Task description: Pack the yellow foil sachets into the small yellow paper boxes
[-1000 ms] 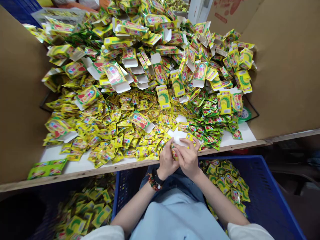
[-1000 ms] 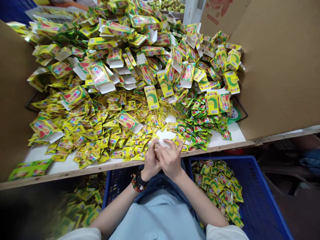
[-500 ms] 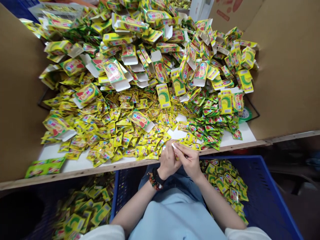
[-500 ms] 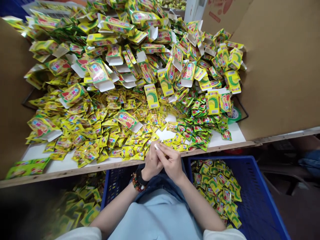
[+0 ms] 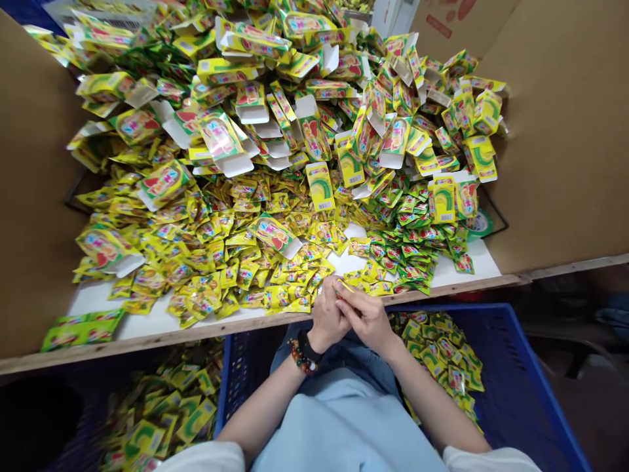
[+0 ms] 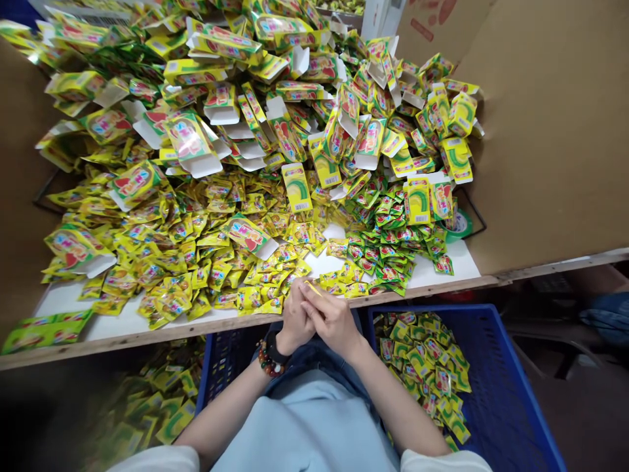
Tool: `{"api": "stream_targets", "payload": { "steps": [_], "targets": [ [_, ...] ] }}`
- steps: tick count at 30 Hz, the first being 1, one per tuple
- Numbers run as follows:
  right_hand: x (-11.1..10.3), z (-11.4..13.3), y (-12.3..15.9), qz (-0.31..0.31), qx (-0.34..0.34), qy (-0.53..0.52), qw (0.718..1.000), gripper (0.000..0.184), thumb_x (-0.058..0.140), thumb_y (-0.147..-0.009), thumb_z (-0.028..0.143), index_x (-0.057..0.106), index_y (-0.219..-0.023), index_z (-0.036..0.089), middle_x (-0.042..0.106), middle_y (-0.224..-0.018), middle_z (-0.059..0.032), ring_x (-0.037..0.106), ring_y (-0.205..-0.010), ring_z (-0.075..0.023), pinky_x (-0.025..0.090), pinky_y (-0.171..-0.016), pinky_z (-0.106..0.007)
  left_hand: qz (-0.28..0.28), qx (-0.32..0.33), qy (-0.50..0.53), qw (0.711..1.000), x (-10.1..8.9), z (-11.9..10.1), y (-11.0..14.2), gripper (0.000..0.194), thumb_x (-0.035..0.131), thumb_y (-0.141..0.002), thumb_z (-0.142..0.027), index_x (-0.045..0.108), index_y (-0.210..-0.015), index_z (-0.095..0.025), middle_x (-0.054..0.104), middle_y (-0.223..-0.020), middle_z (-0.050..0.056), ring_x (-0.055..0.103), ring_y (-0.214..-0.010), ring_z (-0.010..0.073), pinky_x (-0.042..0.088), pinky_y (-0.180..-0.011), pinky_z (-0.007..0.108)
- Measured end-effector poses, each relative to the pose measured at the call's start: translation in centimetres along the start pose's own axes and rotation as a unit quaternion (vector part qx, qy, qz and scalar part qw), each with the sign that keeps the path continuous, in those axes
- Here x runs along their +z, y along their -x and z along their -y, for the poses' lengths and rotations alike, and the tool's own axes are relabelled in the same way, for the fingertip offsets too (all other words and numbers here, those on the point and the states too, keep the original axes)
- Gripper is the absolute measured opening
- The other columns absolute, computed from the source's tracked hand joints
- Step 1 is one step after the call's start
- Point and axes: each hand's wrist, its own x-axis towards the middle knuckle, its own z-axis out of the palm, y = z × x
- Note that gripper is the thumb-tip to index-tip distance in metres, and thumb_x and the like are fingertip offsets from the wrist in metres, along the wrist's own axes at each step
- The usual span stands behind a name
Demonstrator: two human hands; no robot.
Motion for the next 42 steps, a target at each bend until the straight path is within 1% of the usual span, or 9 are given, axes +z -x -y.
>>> {"api": "stream_targets", "payload": {
  "steps": [4, 10, 14, 18, 23, 30, 32, 35, 42],
  "targets": [
    [-3.7, 0.7, 1.8, 0.01, 0.037, 0.11, 0.993, 0.035, 0.049, -0.094, 0.019, 0.066, -0.124, 0.024, 0.075, -0.111, -0.0084, 0.073, -0.098, -0.0212, 0.06, -0.083, -0.034, 0.09, 0.064, -0.042, 0.993, -3.1, -0.2, -1.3, 0.061, 0.055, -0.085, -0.047, 0.042, -0.136, -0.017, 0.056, -0.124, 0.015, 0.056, -0.111, 0.0288, 0.048, -0.092, 0.043],
    [-11.5, -1.7, 3.6, 0.083, 0.18, 0.424, 0.884, 0.02, 0.064, -0.083, 0.027, 0.075, -0.098, 0.022, 0.077, -0.089, -0.0116, 0.073, -0.076, -0.03, 0.056, -0.064, -0.039, 0.076, 0.017, -0.288, 0.955, -8.0, 1.6, -6.5, 0.021, 0.056, -0.089, -0.029, 0.068, -0.103, -0.021, 0.065, -0.106, 0.011, 0.053, -0.097, 0.0292, 0.048, -0.077, 0.04],
    [-8.8, -6.1, -1.3, 0.055, 0.106, 0.36, 0.925, 0.041, 0.048, -0.085, 0.009, 0.063, -0.123, 0.013, 0.07, -0.12, -0.0139, 0.064, -0.11, -0.0261, 0.051, -0.095, -0.041, 0.154, 0.029, -0.334, 0.929, -7.4, 2.9, -9.5, 0.008, 0.071, -0.073, -0.021, 0.069, -0.08, -0.017, 0.065, -0.09, 0.014, 0.054, -0.093, 0.0327, 0.047, -0.072, 0.04],
    [-5.2, -9.8, -7.0, 0.069, 0.098, 0.33, 0.936, 0.057, 0.045, -0.076, -0.001, 0.055, -0.132, 0.007, 0.06, -0.134, -0.017, 0.053, -0.124, -0.0256, 0.043, -0.105, -0.04, 0.191, 0.064, -0.336, 0.92, -6.7, 3.5, -10.6, 0.017, 0.059, -0.08, -0.017, 0.065, -0.065, -0.016, 0.062, -0.072, 0.014, 0.057, -0.083, 0.0304, 0.047, -0.072, 0.04],
    [-4.7, -11.8, -9.0, 0.045, 0.116, 0.307, 0.943, 0.036, 0.049, -0.081, 0.004, 0.067, -0.112, 0.007, 0.071, -0.107, -0.0202, 0.06, -0.102, -0.0271, 0.045, -0.095, -0.038, 0.067, 0.013, -0.264, 0.962, -7.3, 3.2, -10.1, 0.029, 0.044, -0.093, -0.024, 0.07, -0.086, -0.017, 0.068, -0.076, 0.01, 0.062, -0.075, 0.0225, 0.045, -0.069, 0.031],
    [-4.4, -8.6, -7.4, -0.049, 0.125, 0.19, 0.973, 0.031, 0.04, -0.097, 0.028, 0.067, -0.099, 0.015, 0.07, -0.112, -0.016, 0.063, -0.105, -0.025, 0.049, -0.089, -0.039, -0.047, -0.16, 0.039, 0.985, -7.2, 2.9, -9.1, 0.033, 0.053, -0.088, -0.04, 0.074, -0.091, -0.015, 0.071, -0.072, 0.004, 0.063, -0.068, 0.017, 0.047, -0.065, 0.026],
    [-2.9, -6.9, -7.1, -0.056, 0.139, 0.03, 0.988, 0.027, 0.047, -0.094, 0.037, 0.067, -0.093, 0.019, 0.07, -0.115, -0.0114, 0.064, -0.104, -0.0224, 0.051, -0.085, -0.035, -0.038, -0.166, 0.083, 0.982, -6.6, 2.7, -9.1, 0.033, 0.055, -0.086, -0.04, 0.073, -0.09, -0.014, 0.07, -0.072, 0.004, 0.063, -0.068, 0.0168, 0.048, -0.066, 0.026],
    [-0.4, -5.2, -7.2, -0.073, 0.195, -0.216, 0.954, 0.026, 0.064, -0.08, 0.046, 0.067, -0.08, 0.02, 0.073, -0.094, -0.0049, 0.066, -0.087, -0.0191, 0.051, -0.076, -0.03, -0.007, -0.158, 0.136, 0.978, -5.6, 2.2, -9.1, 0.034, 0.054, -0.086, -0.042, 0.072, -0.092, -0.014, 0.069, -0.072, 0.003, 0.06, -0.066, 0.0157, 0.047, -0.065, 0.026],
    [1.0, -5.9, -7.2, -0.139, 0.249, -0.253, 0.925, 0.033, 0.072, -0.07, 0.05, 0.071, -0.078, 0.018, 0.065, -0.063, 0.0012, 0.052, -0.055, -0.0116, 0.044, -0.056, -0.025, -0.008, -0.16, 0.023, 0.987, -6.7, 2.2, -8.2, 0.031, 0.049, -0.089, -0.036, 0.073, -0.088, -0.016, 0.071, -0.075, 0.004, 0.063, -0.07, 0.0172, 0.046, -0.067, 0.027]
  ]
}}
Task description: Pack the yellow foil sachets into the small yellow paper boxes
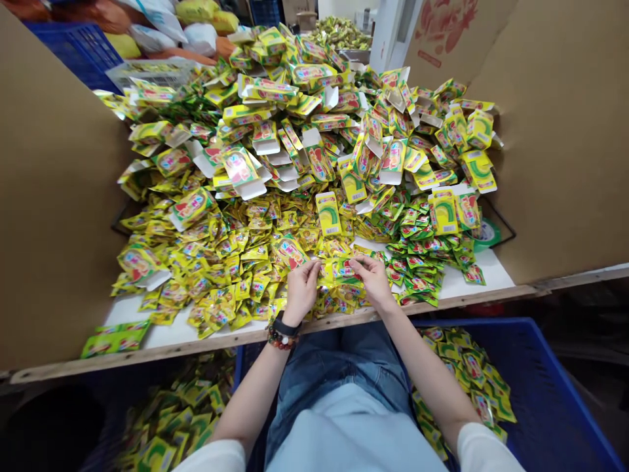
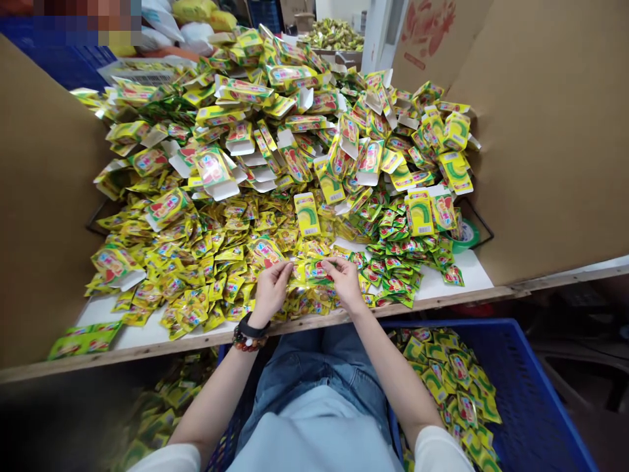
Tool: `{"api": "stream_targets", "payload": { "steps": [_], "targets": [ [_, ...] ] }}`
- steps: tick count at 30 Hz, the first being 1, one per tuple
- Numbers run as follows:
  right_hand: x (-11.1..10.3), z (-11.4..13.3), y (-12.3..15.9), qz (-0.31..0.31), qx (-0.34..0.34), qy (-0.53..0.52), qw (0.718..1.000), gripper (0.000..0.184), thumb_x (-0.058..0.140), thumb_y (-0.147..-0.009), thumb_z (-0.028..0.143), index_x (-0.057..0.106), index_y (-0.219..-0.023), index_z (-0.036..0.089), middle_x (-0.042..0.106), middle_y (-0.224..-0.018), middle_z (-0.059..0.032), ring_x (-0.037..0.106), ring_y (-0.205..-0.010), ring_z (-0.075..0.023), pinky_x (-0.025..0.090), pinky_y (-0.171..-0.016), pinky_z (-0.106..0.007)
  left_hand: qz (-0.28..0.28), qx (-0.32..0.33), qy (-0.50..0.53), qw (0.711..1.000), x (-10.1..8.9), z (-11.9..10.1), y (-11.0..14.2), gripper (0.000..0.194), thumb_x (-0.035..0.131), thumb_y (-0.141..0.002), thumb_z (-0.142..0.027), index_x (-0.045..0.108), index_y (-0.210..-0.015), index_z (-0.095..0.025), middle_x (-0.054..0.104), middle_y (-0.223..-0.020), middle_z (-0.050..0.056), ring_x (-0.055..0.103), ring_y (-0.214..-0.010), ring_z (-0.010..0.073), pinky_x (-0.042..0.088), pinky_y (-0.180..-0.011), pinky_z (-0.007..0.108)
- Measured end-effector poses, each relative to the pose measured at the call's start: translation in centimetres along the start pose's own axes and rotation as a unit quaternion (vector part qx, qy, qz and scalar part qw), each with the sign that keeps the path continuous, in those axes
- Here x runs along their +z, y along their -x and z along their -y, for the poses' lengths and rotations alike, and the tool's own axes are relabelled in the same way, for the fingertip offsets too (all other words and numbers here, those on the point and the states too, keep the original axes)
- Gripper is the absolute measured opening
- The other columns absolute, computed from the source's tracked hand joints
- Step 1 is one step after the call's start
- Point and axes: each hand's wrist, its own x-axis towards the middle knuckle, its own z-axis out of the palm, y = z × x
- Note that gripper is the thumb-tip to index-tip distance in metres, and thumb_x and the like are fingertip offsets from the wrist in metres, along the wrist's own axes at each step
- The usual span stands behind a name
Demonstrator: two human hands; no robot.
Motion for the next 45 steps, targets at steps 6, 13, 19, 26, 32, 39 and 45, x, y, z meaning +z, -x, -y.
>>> {"api": "stream_targets", "payload": {
  "steps": [6, 13, 19, 26, 32, 39, 45],
  "targets": [
    [-1.2, 0.7, 0.3, -0.05, -0.017, 0.008, 0.999, 0.029, 0.072, -0.072, 0.046, 0.072, -0.08, 0.018, 0.064, -0.065, 0.0013, 0.052, -0.058, -0.0124, 0.044, -0.059, -0.026, 0.03, 0.006, -0.075, 0.997, -2.1, -1.0, 0.0, 0.027, 0.063, -0.08, -0.034, 0.074, -0.101, -0.02, 0.074, -0.095, 0.006, 0.064, -0.07, 0.0178, 0.049, -0.068, 0.029],
    [-0.1, 2.2, 1.9, 0.004, -0.018, 0.024, 1.0, 0.036, 0.068, -0.078, 0.047, 0.072, -0.101, 0.02, 0.067, -0.068, 0.0002, 0.059, -0.065, -0.0152, 0.05, -0.063, -0.027, 0.059, -0.059, 0.2, 0.976, 1.8, -2.3, 0.7, 0.042, 0.079, -0.064, -0.049, 0.07, -0.083, -0.013, 0.063, -0.068, 0.001, 0.057, -0.06, 0.0128, 0.049, -0.057, 0.026],
    [-2.0, 2.3, 2.5, 0.039, 0.026, -0.023, 0.999, 0.036, 0.08, -0.067, 0.04, 0.074, -0.095, 0.019, 0.058, -0.056, 0.0052, 0.052, -0.052, -0.0113, 0.05, -0.058, -0.026, 0.103, 0.061, 0.004, 0.993, -0.6, -1.6, -0.1, 0.022, 0.062, -0.084, -0.03, 0.072, -0.098, -0.017, 0.07, -0.085, 0.008, 0.063, -0.077, 0.02, 0.053, -0.072, 0.035],
    [-4.1, 2.3, 2.5, -0.05, -0.009, -0.033, 0.998, 0.025, 0.082, -0.064, 0.034, 0.075, -0.084, 0.021, 0.067, -0.067, 0.0024, 0.054, -0.057, -0.0101, 0.049, -0.06, -0.025, 0.114, 0.206, -0.453, 0.86, -6.4, 0.2, -4.5, 0.053, 0.048, -0.075, 0.001, 0.066, -0.117, -0.025, 0.045, -0.147, 0.012, 0.032, -0.139, 0.0396, 0.027, -0.108, 0.063],
    [-2.0, 3.2, 3.8, -0.074, -0.079, -0.066, 0.992, 0.012, 0.079, -0.072, 0.029, 0.076, -0.083, 0.026, 0.075, -0.082, -0.0005, 0.068, -0.08, -0.0168, 0.055, -0.075, -0.029, 0.121, 0.275, -0.422, 0.855, -5.3, -2.4, -2.9, 0.054, 0.061, -0.074, -0.019, 0.052, -0.128, -0.016, 0.062, -0.115, 0.015, 0.055, -0.115, 0.0321, 0.036, -0.104, 0.05],
    [-3.2, 6.7, 3.4, 0.053, -0.188, 0.083, 0.977, 0.011, 0.067, -0.083, 0.022, 0.077, -0.086, 0.027, 0.072, -0.095, -0.0038, 0.067, -0.094, -0.02, 0.054, -0.084, -0.034, 0.09, 0.299, -0.307, 0.899, -2.0, -2.5, 1.2, 0.062, 0.066, -0.075, -0.031, 0.047, -0.133, -0.019, 0.062, -0.098, 0.008, 0.062, -0.087, 0.0239, 0.049, -0.073, 0.032],
    [-3.5, 9.1, 4.3, 0.098, -0.2, 0.3, 0.928, 0.019, 0.061, -0.088, 0.016, 0.077, -0.091, 0.026, 0.062, -0.087, -0.0036, 0.062, -0.081, -0.017, 0.051, -0.072, -0.029, 0.072, 0.267, -0.209, 0.938, 1.6, -0.9, 4.8, 0.061, 0.065, -0.074, -0.032, 0.047, -0.131, -0.019, 0.063, -0.101, 0.009, 0.064, -0.09, 0.0245, 0.052, -0.076, 0.033]
  ]
}}
